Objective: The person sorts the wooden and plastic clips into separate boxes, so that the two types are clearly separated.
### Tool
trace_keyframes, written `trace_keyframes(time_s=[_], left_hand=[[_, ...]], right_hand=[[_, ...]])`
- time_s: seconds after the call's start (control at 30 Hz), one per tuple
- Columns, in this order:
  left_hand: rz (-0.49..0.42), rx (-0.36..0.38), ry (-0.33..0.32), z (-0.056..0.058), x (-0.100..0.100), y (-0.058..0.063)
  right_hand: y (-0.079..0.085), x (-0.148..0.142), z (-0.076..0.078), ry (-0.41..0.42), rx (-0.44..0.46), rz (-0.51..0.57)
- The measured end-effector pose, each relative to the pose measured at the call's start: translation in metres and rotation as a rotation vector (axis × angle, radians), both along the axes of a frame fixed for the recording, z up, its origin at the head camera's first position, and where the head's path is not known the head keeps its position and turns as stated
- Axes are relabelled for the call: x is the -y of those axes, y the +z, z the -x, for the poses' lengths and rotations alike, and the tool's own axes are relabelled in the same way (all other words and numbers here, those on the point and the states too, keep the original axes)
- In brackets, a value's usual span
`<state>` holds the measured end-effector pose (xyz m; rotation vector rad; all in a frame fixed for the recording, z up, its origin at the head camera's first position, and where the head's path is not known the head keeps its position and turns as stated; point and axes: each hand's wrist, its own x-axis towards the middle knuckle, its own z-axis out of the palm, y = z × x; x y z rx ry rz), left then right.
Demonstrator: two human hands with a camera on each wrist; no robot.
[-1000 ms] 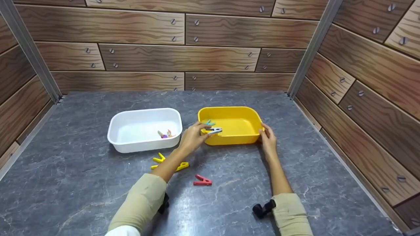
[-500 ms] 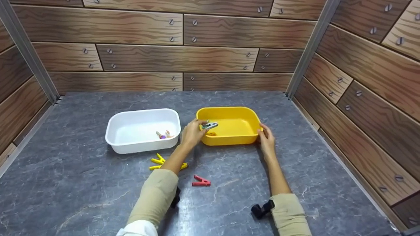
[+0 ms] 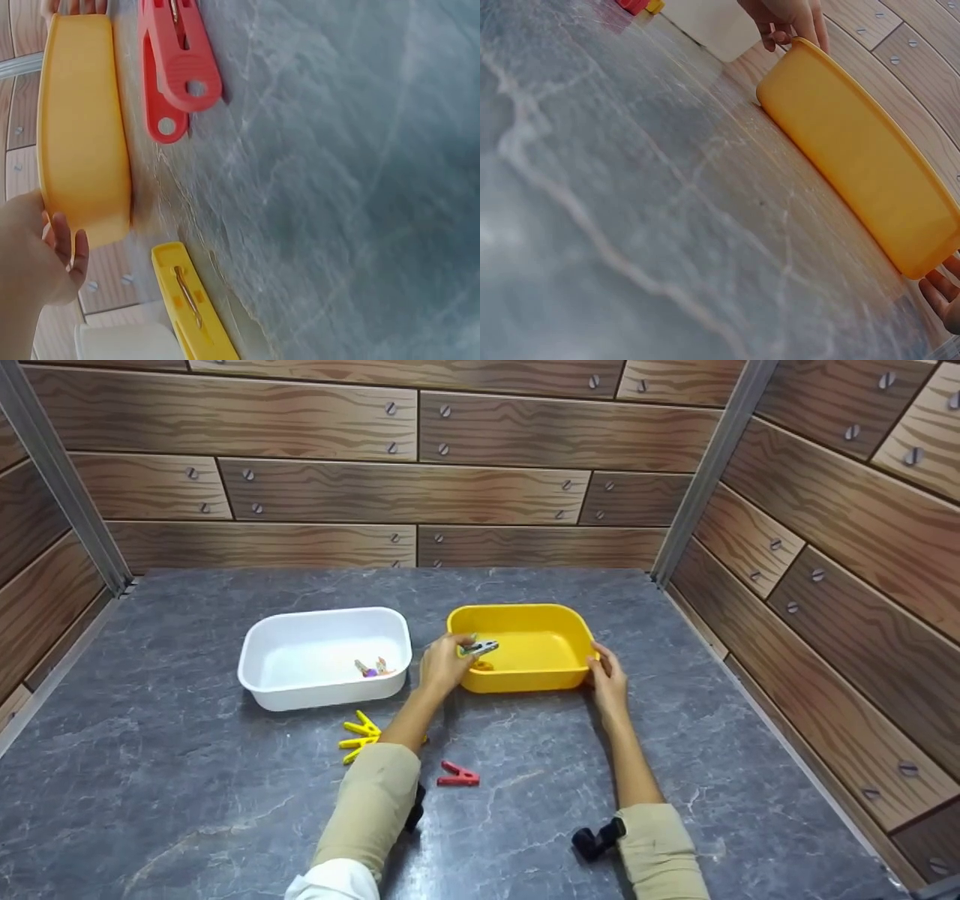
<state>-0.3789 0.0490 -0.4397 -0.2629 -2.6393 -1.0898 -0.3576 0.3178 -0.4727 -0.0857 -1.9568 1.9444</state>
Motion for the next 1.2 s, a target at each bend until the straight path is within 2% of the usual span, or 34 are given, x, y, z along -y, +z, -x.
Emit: trace_keyframes(time_s=[0.5, 0.83, 1.2], left_hand=[[-0.063, 0.006, 0.016, 0.001, -0.001, -0.001], [-0.056, 0.010, 0.007, 0.000, 0.000, -0.001], [-0.064, -0.002, -0.131, -0.001, 0.012, -0.001]], right_hand=[[0.000, 0.000, 0.000, -0.018, 0.011, -0.027], [0.001, 0.000, 0.000, 0.001, 0.002, -0.014], [-0.001, 0.000, 0.000, -0.011, -0.011, -0.021]])
